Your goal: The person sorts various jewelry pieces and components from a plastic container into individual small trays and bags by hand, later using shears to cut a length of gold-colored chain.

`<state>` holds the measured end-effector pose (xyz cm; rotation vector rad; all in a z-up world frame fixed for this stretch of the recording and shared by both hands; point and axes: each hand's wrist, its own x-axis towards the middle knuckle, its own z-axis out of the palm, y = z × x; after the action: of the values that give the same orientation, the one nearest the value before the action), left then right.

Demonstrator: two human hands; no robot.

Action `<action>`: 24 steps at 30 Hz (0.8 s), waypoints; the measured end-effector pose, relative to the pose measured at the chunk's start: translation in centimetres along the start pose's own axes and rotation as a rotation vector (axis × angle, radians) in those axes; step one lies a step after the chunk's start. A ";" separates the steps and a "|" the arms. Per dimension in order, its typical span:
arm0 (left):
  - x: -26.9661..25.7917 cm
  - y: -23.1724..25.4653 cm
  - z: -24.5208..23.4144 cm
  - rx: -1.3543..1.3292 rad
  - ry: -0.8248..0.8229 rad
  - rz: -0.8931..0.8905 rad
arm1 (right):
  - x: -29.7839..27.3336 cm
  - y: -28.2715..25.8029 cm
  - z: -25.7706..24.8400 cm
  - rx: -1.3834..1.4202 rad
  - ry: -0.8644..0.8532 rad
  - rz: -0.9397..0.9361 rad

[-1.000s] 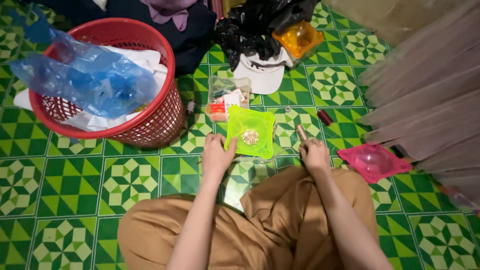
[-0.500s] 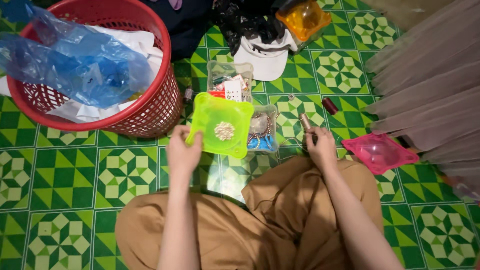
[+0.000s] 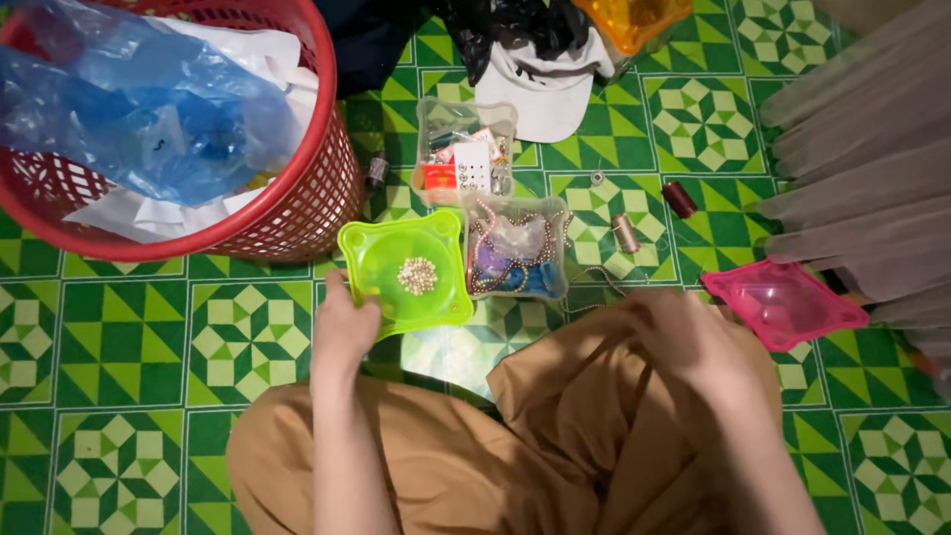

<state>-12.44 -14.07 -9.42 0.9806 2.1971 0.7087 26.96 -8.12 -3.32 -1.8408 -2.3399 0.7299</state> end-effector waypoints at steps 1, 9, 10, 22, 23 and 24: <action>0.2 0.1 0.0 0.035 -0.017 -0.019 | 0.3 -1.1 0.1 0.089 0.056 -0.079; 1.7 -2.3 -0.3 0.150 -0.126 -0.100 | 8.0 -5.3 7.9 -0.099 0.570 -0.396; 2.1 -2.8 -0.2 0.168 -0.146 -0.119 | 8.5 -4.9 8.5 -0.074 0.613 -0.400; 5.6 -3.8 2.3 0.286 -0.201 -0.231 | 7.7 -1.4 4.6 1.617 -0.025 -0.105; 5.5 -3.7 2.2 0.276 -0.200 -0.233 | 7.6 -1.7 4.5 1.678 -0.070 -0.140; 5.2 -3.4 2.0 0.291 -0.163 -0.194 | 7.2 -1.9 4.3 1.698 -0.091 -0.122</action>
<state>-15.24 -11.53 -14.71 0.9118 2.2490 0.2162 21.75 -3.07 -8.03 -0.7782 -0.8804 1.8505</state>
